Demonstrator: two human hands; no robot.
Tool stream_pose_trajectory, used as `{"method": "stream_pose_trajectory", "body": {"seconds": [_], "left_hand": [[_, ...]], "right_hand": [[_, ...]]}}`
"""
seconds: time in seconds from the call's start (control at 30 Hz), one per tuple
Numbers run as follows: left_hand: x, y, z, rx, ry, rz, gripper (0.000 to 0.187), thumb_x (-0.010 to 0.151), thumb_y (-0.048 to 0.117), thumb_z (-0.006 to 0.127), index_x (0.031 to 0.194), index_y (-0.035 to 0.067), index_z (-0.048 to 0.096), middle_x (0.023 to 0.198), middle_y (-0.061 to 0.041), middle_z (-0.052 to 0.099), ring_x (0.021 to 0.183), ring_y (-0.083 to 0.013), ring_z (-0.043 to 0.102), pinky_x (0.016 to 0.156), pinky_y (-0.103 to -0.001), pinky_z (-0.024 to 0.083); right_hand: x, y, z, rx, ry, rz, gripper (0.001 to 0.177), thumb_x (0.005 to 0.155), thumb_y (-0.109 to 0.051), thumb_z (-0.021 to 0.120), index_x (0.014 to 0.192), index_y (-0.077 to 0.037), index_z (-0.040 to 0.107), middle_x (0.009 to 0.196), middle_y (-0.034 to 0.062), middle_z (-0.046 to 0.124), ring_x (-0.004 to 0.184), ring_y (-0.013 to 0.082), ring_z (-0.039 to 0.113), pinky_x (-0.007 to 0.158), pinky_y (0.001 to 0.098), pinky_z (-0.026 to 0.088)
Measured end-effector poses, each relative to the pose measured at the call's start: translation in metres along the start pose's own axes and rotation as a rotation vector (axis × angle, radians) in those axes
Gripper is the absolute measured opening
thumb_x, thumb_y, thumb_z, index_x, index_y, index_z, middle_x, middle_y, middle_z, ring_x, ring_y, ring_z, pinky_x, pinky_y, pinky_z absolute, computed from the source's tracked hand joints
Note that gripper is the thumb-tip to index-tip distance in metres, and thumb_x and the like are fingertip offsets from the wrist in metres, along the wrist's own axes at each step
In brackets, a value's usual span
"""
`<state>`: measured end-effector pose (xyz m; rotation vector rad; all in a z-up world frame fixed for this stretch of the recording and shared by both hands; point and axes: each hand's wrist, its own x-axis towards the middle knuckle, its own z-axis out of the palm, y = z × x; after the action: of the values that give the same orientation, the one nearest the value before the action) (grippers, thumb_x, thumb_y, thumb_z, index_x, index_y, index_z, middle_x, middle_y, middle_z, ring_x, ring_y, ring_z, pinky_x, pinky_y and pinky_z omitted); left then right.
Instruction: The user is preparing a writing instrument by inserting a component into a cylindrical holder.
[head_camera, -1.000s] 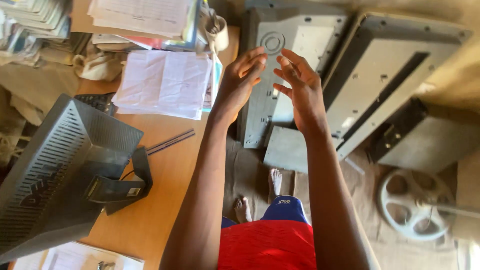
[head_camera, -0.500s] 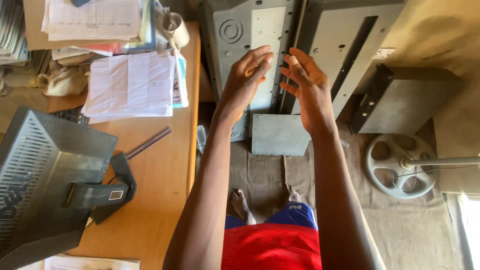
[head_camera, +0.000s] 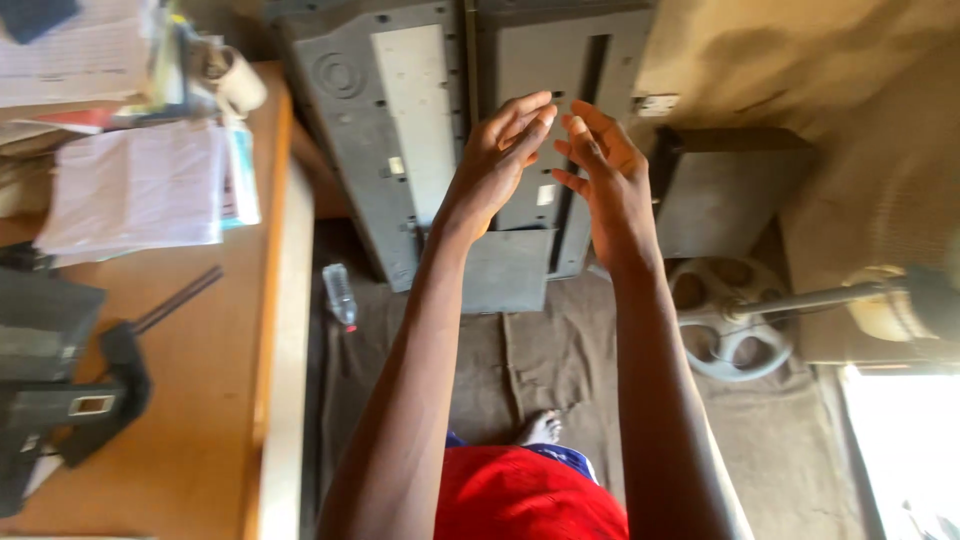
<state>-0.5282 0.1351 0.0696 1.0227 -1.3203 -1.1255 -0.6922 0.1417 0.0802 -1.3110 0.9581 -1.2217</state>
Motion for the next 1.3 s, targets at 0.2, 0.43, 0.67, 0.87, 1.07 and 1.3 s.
{"method": "stream_pose_trajectory", "body": {"seconds": [0.2, 0.43, 0.67, 0.87, 1.07, 1.3], "left_hand": [[0.03, -0.01, 0.082, 0.0, -0.062, 0.019, 0.061, 0.101, 0.047, 0.058, 0.15, 0.012, 0.051, 0.154, -0.013, 0.056, 0.142, -0.0275, 0.055, 0.111, -0.044, 0.05], [0.074, -0.039, 0.151, -0.019, -0.147, 0.037, 0.063, 0.103, 0.044, 0.058, 0.151, 0.005, 0.048, 0.154, -0.021, 0.053, 0.146, -0.0294, 0.05, 0.117, -0.043, 0.046], [0.135, -0.08, 0.192, 0.008, -0.204, 0.047, 0.06, 0.105, 0.041, 0.059, 0.149, 0.002, 0.05, 0.148, -0.023, 0.061, 0.145, -0.0316, 0.055, 0.118, -0.04, 0.046], [0.196, -0.113, 0.22, 0.007, -0.179, 0.006, 0.056, 0.103, 0.038, 0.06, 0.145, 0.001, 0.055, 0.146, -0.022, 0.062, 0.142, -0.0305, 0.056, 0.116, -0.039, 0.046], [0.243, -0.154, 0.241, 0.074, -0.202, -0.016, 0.055, 0.104, 0.039, 0.06, 0.143, 0.001, 0.055, 0.144, -0.02, 0.063, 0.139, -0.0302, 0.058, 0.116, -0.039, 0.048], [0.27, -0.192, 0.264, 0.502, -0.297, -0.247, 0.048, 0.101, 0.036, 0.058, 0.137, 0.004, 0.059, 0.14, -0.015, 0.065, 0.13, -0.026, 0.063, 0.111, -0.038, 0.048]], "right_hand": [[-0.002, -0.005, -0.085, 0.013, 0.059, 0.023, 0.063, 0.099, -0.043, 0.063, 0.149, -0.006, 0.051, 0.147, 0.0143, 0.06, 0.13, 0.0276, 0.062, 0.101, 0.0417, 0.054], [0.012, 0.005, -0.157, 0.012, 0.134, 0.049, 0.06, 0.1, -0.043, 0.062, 0.148, -0.008, 0.053, 0.146, 0.0119, 0.06, 0.129, 0.0253, 0.062, 0.101, 0.0413, 0.053], [0.055, 0.035, -0.209, 0.072, 0.158, 0.091, 0.057, 0.101, -0.041, 0.062, 0.147, -0.009, 0.054, 0.142, 0.0095, 0.063, 0.124, 0.0236, 0.062, 0.099, 0.0404, 0.054], [0.106, 0.061, -0.255, 0.066, 0.223, 0.137, 0.057, 0.1, -0.039, 0.063, 0.147, -0.007, 0.054, 0.141, 0.0101, 0.064, 0.12, 0.022, 0.064, 0.096, 0.0389, 0.055], [0.135, 0.083, -0.294, 0.05, 0.242, 0.156, 0.058, 0.1, -0.039, 0.064, 0.146, -0.005, 0.055, 0.139, 0.0126, 0.067, 0.121, 0.0233, 0.066, 0.097, 0.0394, 0.057], [0.166, 0.13, -0.354, -0.09, 0.131, 0.219, 0.051, 0.101, -0.035, 0.062, 0.143, -0.007, 0.057, 0.133, 0.0082, 0.068, 0.118, 0.0213, 0.068, 0.092, 0.0371, 0.058]]}}
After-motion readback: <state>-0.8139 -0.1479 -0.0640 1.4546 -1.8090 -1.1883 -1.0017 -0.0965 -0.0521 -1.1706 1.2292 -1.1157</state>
